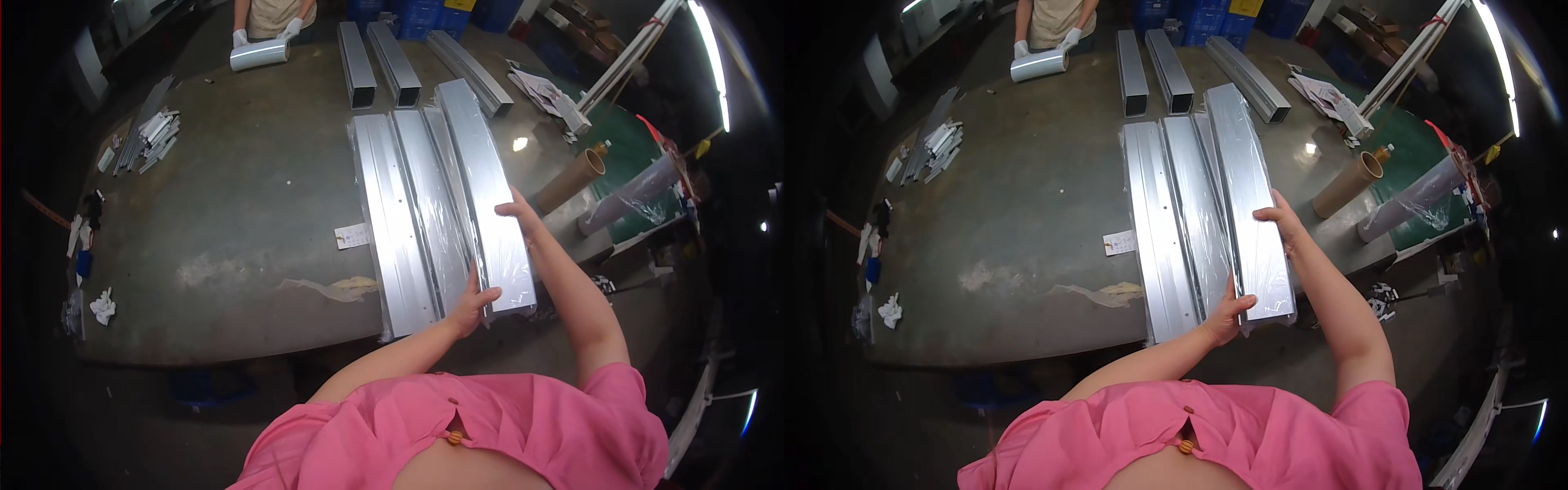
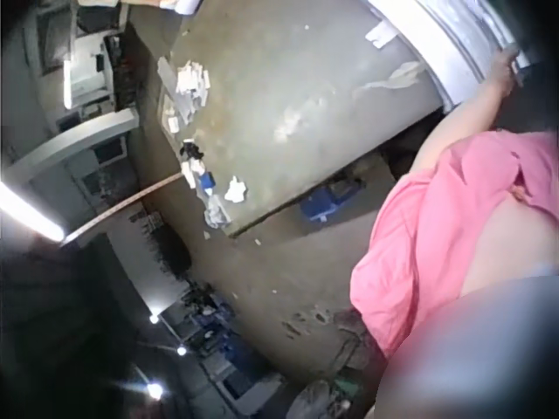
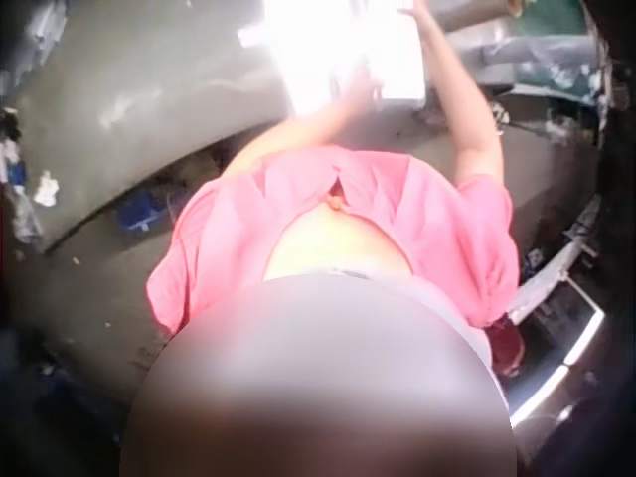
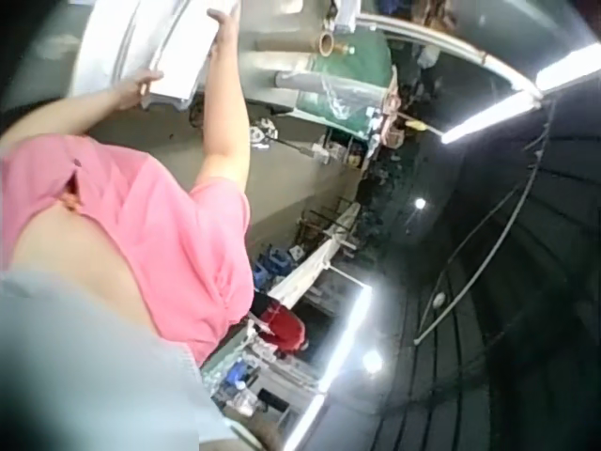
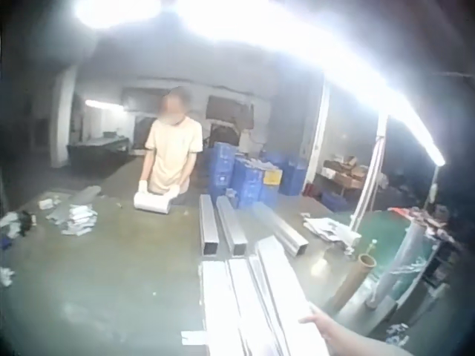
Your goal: Wrapping long metal components with plastic stretch film.
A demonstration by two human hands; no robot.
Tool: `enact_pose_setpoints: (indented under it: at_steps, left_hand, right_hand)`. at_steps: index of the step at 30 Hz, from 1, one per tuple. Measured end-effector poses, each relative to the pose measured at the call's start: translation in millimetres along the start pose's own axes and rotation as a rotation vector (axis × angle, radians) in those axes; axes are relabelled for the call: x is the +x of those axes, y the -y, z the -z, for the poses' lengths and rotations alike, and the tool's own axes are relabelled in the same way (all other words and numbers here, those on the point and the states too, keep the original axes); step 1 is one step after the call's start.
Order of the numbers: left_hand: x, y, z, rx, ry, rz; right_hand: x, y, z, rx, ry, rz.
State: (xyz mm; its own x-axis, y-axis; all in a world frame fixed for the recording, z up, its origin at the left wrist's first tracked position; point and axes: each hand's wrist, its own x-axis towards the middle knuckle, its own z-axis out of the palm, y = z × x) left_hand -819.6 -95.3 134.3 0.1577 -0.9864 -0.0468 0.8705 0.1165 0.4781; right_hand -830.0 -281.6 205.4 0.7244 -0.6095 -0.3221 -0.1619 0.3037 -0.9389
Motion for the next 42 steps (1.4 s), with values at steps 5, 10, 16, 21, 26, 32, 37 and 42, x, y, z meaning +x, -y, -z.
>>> enact_pose_setpoints:
  at_steps: [5,10,16,21,26,32,37,42]
  left_hand:
    - [15,17,4,-0.150,0.008,0.138]
    - [29,26,19,0.223,-0.154,0.255]
    - [17,38,9,1.336,-0.404,-0.222]
    - [3,33,-10,1.437,-0.323,-0.186]
    - [-16,38,-28,0.941,-0.502,0.265]
    - [-9,20,-66,-0.343,-0.545,0.807]
    - [8,46,-50,-0.863,-0.373,0.529]
    - [8,42,-59,-0.811,-0.508,0.482]
  right_hand:
    - [4,3,10,-0.279,-0.165,-0.009]
    - [-1,-3,-12,-0.719,-0.386,-0.070]
    - [-2,-18,-37,-1.117,-0.594,-0.214]
    - [13,-18,-34,-1.237,-0.531,-0.194]
    - [53,8,-49,-1.399,-0.498,-0.047]
    - [119,3,-25,-1.183,-0.464,-0.099]
    - [113,3,-23,-0.985,-0.467,0.044]
    - [110,10,-23,-1.039,-0.565,0.063]
